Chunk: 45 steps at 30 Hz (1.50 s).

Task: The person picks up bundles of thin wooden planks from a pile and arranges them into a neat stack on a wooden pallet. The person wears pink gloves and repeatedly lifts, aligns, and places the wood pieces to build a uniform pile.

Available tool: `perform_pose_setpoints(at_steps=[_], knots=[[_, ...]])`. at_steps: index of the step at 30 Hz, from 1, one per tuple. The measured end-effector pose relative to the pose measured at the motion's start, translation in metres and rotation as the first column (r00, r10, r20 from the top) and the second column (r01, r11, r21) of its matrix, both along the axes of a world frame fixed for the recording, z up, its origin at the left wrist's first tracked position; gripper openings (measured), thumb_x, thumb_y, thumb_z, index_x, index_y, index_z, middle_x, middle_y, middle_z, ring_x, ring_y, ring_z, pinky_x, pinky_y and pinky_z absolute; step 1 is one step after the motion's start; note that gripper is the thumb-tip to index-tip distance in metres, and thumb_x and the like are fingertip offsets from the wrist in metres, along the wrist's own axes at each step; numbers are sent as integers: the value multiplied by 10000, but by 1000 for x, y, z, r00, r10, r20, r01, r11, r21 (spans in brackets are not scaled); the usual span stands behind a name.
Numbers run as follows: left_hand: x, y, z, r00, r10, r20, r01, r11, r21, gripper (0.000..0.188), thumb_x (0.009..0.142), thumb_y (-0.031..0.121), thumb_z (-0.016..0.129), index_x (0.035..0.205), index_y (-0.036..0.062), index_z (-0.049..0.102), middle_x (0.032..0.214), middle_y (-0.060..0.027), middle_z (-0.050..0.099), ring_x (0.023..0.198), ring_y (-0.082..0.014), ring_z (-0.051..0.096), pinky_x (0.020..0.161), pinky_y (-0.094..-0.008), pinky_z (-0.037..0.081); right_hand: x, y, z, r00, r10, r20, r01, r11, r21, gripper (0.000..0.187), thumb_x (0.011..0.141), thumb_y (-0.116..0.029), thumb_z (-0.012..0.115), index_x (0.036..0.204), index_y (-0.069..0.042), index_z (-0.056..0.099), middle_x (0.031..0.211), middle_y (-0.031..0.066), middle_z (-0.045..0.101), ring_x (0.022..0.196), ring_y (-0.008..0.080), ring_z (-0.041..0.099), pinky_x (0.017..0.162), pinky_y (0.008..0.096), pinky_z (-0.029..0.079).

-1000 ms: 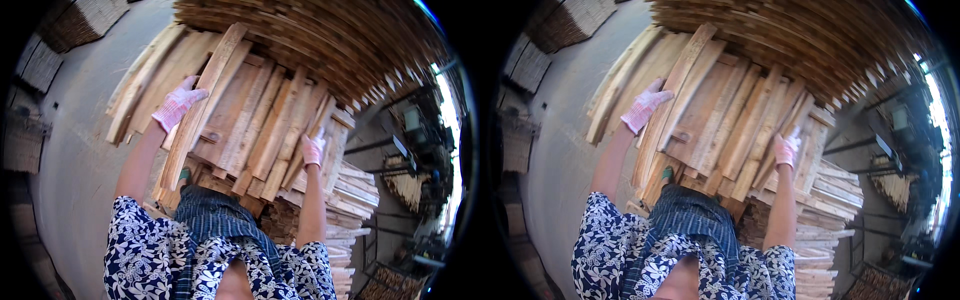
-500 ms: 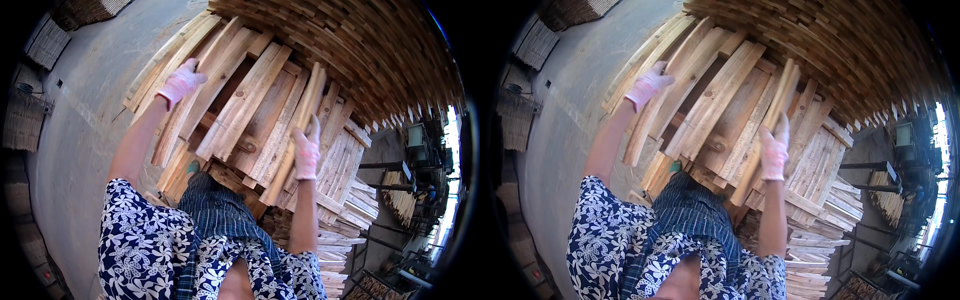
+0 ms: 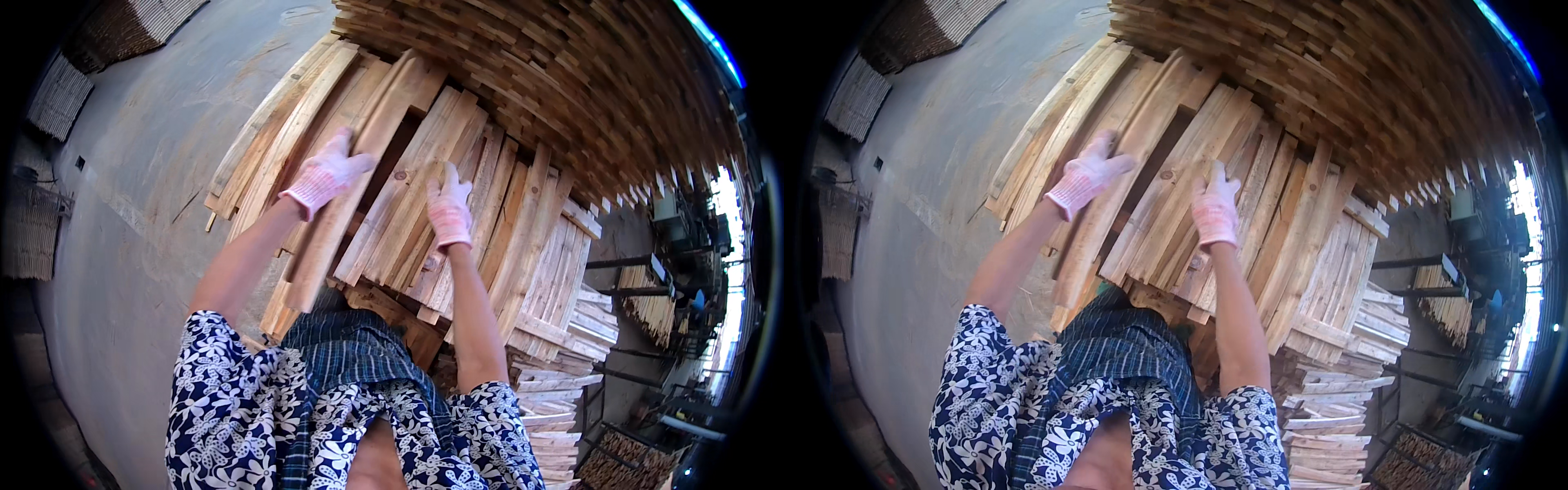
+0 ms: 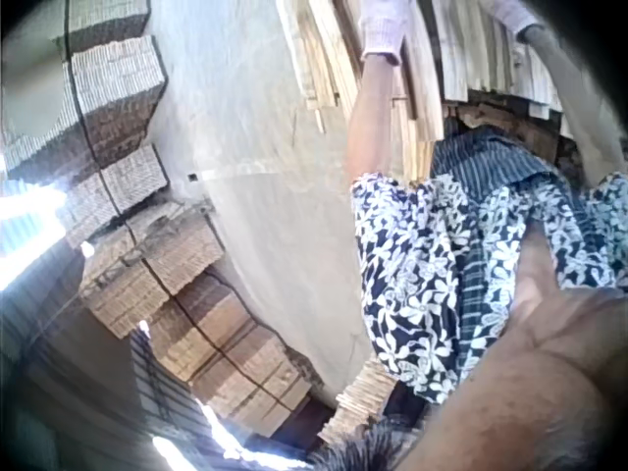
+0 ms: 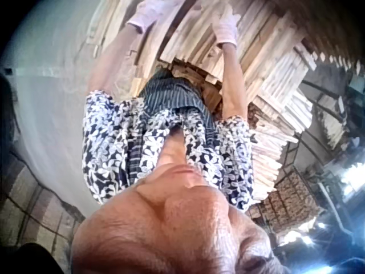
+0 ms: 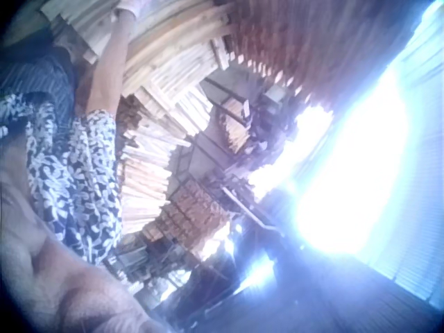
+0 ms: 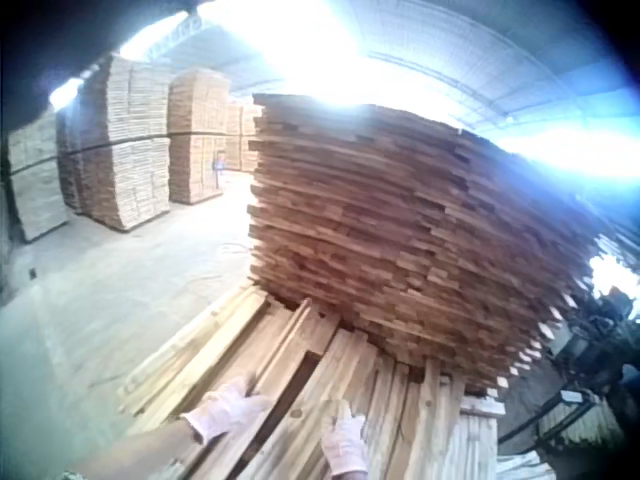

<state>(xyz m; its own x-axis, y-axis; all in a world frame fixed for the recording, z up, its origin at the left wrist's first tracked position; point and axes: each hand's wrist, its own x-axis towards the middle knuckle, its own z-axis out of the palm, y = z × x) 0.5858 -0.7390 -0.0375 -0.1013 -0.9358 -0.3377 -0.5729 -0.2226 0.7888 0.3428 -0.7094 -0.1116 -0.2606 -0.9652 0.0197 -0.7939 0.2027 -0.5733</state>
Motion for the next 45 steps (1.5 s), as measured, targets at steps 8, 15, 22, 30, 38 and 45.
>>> perform_pose_setpoints(at_steps=[8,15,22,30,38,45], knots=[[-118,18,12,947,-302,110,321,891,-322,694,956,521,574,1431,25,472,1345,-263,567,1263,-405,533,1090,-447,426,-14,4,88,366,5,931,134,989,-57,553,1013,-360,605,1419,-11,468,1294,167,592,1170,303,597,970,368,505],[-71,39,-43,853,-172,493,353,886,-302,514,979,387,525,1378,66,484,1343,-268,521,1203,-445,566,1003,-520,493,-72,11,34,568,-79,819,112,994,19,767,992,-380,620,1585,-33,278,1410,180,554,1270,267,540,1075,366,426],[-76,32,-26,944,-193,269,159,977,142,858,945,491,606,1608,167,168,1484,-276,454,1341,-434,513,1099,-514,427,-55,-13,-12,833,-102,543,97,995,38,861,984,-501,541,1609,-20,196,1570,255,398,1447,396,393,1172,366,311],[-88,36,-28,924,-216,317,183,974,131,837,967,442,570,1598,112,131,1421,-308,456,1265,-464,559,1026,-564,471,-55,-18,6,809,-123,575,84,992,94,810,1007,-434,541,1615,-35,184,1563,232,413,1435,366,410,1157,364,335],[-99,28,-20,913,-245,325,219,969,114,920,945,533,584,1598,85,116,1397,-350,440,1220,-490,576,998,-540,495,-58,-39,5,827,-184,532,185,981,51,692,1035,-374,503,1545,37,280,1542,234,428,1374,365,482,1124,400,385],[-113,32,-31,906,-137,400,170,984,-48,910,906,595,619,1562,101,228,1338,-335,488,1144,-490,612,933,-546,522,-73,-46,-18,951,-81,299,113,990,-89,671,1006,-482,488,1505,-48,375,1484,299,460,1271,451,540,1003,466,457]])
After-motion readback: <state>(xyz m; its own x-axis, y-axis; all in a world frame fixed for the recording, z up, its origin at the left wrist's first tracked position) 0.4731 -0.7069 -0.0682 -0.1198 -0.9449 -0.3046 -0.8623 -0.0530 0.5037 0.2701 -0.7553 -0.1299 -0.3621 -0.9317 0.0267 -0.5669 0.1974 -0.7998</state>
